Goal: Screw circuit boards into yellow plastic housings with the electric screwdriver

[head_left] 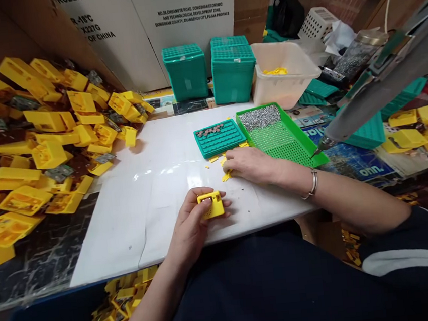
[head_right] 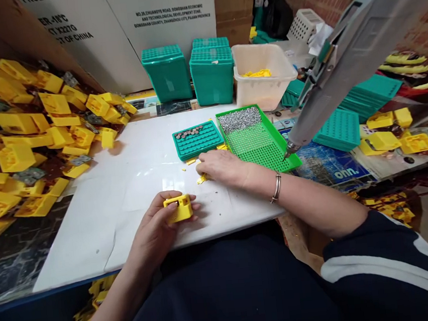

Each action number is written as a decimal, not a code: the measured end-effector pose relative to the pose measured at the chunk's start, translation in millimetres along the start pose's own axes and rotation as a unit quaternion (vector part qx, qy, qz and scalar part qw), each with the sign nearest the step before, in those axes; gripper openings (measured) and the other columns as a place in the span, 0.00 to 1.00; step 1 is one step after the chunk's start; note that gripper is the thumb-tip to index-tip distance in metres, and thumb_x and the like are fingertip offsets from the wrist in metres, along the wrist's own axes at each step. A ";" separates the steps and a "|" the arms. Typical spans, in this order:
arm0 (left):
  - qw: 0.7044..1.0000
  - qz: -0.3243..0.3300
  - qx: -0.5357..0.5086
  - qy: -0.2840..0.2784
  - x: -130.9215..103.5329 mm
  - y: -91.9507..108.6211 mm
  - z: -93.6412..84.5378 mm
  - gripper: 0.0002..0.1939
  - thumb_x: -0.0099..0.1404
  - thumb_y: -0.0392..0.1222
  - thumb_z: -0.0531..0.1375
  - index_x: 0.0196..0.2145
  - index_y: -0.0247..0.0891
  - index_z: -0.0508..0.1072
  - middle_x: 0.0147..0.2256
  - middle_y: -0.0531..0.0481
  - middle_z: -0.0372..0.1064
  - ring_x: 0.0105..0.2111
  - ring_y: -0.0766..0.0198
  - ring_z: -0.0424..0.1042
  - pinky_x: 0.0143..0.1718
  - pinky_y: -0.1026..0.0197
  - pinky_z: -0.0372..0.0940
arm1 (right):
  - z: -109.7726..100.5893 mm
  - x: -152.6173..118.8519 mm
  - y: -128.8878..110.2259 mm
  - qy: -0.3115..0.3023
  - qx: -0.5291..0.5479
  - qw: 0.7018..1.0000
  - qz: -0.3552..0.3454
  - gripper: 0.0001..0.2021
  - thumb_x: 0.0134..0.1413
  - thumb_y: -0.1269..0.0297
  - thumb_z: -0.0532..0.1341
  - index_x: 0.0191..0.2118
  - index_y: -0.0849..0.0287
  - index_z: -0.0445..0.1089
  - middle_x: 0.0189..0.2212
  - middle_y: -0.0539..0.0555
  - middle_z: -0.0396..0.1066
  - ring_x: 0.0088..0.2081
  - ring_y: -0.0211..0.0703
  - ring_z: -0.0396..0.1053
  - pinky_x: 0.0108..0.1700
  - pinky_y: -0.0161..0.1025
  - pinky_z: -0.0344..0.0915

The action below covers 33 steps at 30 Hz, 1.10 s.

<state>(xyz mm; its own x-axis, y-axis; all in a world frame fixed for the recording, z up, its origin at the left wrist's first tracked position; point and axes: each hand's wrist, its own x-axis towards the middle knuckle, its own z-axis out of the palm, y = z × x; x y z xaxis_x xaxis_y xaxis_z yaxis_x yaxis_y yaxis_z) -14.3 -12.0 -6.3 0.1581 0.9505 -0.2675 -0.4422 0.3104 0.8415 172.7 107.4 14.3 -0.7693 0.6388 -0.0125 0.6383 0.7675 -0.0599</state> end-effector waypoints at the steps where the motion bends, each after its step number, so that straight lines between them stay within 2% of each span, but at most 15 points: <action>1: 1.000 0.003 -0.004 0.005 1.2 0.2 1.3 0.08 0.63 0.41 0.60 0.40 0.38 0.69 0.43 0.44 0.75 0.41 0.55 0.77 0.38 0.55 0.72 | -0.6 -0.6 1.4 0.002 0.003 1.000 0.005 0.07 0.58 0.66 0.58 0.35 0.58 0.74 0.37 0.57 0.71 0.35 0.42 0.64 0.29 0.38 0.46; 4: 1.000 0.020 -0.009 0.012 4.1 0.8 3.8 0.07 0.64 0.41 0.60 0.41 0.39 0.68 0.41 0.45 0.75 0.43 0.54 0.77 0.41 0.54 0.72 | -5.7 -8.7 -0.8 0.025 0.039 0.998 0.035 0.08 0.60 0.67 0.56 0.35 0.60 0.72 0.35 0.57 0.73 0.34 0.42 0.66 0.30 0.38 0.50; 6: 0.999 0.032 -0.007 0.012 5.6 0.7 4.6 0.08 0.64 0.41 0.60 0.41 0.39 0.68 0.38 0.46 0.76 0.41 0.54 0.77 0.40 0.54 0.72 | -8.9 -18.5 -8.1 0.079 0.122 0.989 0.026 0.07 0.61 0.67 0.55 0.37 0.60 0.71 0.34 0.55 0.74 0.34 0.40 0.68 0.33 0.36 0.56; 9: 0.999 0.044 -0.002 0.014 7.3 -0.7 6.8 0.09 0.63 0.41 0.61 0.41 0.39 0.68 0.37 0.46 0.76 0.39 0.55 0.78 0.37 0.55 0.72 | -8.1 -34.0 -23.9 0.195 0.263 0.945 -0.025 0.05 0.62 0.68 0.57 0.39 0.59 0.70 0.35 0.52 0.75 0.37 0.37 0.70 0.39 0.34 0.63; 11: 0.999 0.050 -0.003 0.010 7.8 -1.9 9.4 0.10 0.62 0.41 0.61 0.41 0.39 0.68 0.36 0.47 0.76 0.39 0.55 0.77 0.37 0.55 0.72 | -3.5 -41.4 -33.4 0.247 0.304 0.919 -0.041 0.04 0.61 0.68 0.58 0.39 0.59 0.69 0.33 0.51 0.74 0.36 0.35 0.70 0.39 0.33 0.65; 14: 0.998 0.056 -0.007 0.000 7.2 -3.0 13.9 0.10 0.62 0.40 0.61 0.41 0.38 0.69 0.35 0.48 0.75 0.39 0.57 0.77 0.38 0.55 0.73 | 6.2 -46.4 -41.5 0.283 0.298 0.910 -0.062 0.05 0.62 0.67 0.58 0.40 0.60 0.70 0.32 0.52 0.73 0.34 0.35 0.70 0.36 0.32 0.66; 19: 0.998 0.057 -0.009 -0.018 5.4 -3.1 17.2 0.08 0.63 0.40 0.60 0.42 0.39 0.69 0.35 0.49 0.74 0.38 0.59 0.76 0.38 0.56 0.73 | 17.6 -47.6 -44.3 0.342 0.218 0.911 -0.079 0.07 0.64 0.66 0.56 0.42 0.60 0.70 0.32 0.54 0.73 0.35 0.36 0.70 0.36 0.33 0.67; 23: 0.997 0.068 0.017 -0.023 4.4 -6.4 15.1 0.09 0.64 0.42 0.60 0.42 0.40 0.69 0.35 0.49 0.74 0.38 0.59 0.76 0.38 0.56 0.72 | 18.0 -48.4 -47.1 0.334 0.185 0.923 -0.051 0.09 0.64 0.65 0.55 0.40 0.60 0.72 0.31 0.55 0.73 0.34 0.39 0.70 0.37 0.36 0.67; 26: 0.993 0.089 0.074 -0.006 3.0 -9.9 12.8 0.09 0.64 0.44 0.61 0.42 0.41 0.70 0.36 0.49 0.75 0.37 0.59 0.75 0.37 0.57 0.71 | 13.6 -48.3 -48.3 0.263 0.308 0.914 -0.006 0.05 0.60 0.68 0.59 0.35 0.60 0.72 0.30 0.52 0.74 0.32 0.36 0.71 0.35 0.34 0.66; 29: 0.989 0.102 0.106 0.003 3.1 -10.9 11.2 0.10 0.64 0.44 0.61 0.42 0.41 0.71 0.38 0.48 0.74 0.37 0.59 0.75 0.38 0.58 0.70 | 9.6 -48.4 -47.9 0.208 0.434 0.875 0.053 0.02 0.56 0.69 0.63 0.32 0.59 0.73 0.29 0.49 0.75 0.30 0.34 0.71 0.34 0.32 0.66; 31: 0.990 0.106 0.092 -0.009 4.4 -9.8 10.7 0.10 0.64 0.44 0.61 0.43 0.41 0.70 0.40 0.48 0.74 0.37 0.59 0.75 0.40 0.57 0.69 | 8.8 -49.1 -47.5 0.227 0.460 0.856 0.071 0.02 0.55 0.67 0.64 0.34 0.59 0.73 0.29 0.50 0.75 0.31 0.34 0.71 0.34 0.32 0.67; 33: 0.992 0.102 0.066 -0.030 6.1 -8.1 10.9 0.10 0.65 0.43 0.59 0.44 0.41 0.69 0.40 0.48 0.74 0.38 0.59 0.75 0.41 0.56 0.70 | 9.2 -50.4 -47.2 0.268 0.441 0.854 0.062 0.04 0.56 0.65 0.64 0.36 0.59 0.74 0.30 0.50 0.75 0.32 0.34 0.71 0.35 0.33 0.67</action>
<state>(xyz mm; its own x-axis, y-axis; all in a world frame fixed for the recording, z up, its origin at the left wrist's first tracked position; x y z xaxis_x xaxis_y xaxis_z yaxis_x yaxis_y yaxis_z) 0.0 -8.9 -9.6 0.1311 0.9895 -0.0613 -0.3517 0.1042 0.9303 181.0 38.5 8.6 -0.4226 0.8267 0.3714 0.2616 0.5037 -0.8234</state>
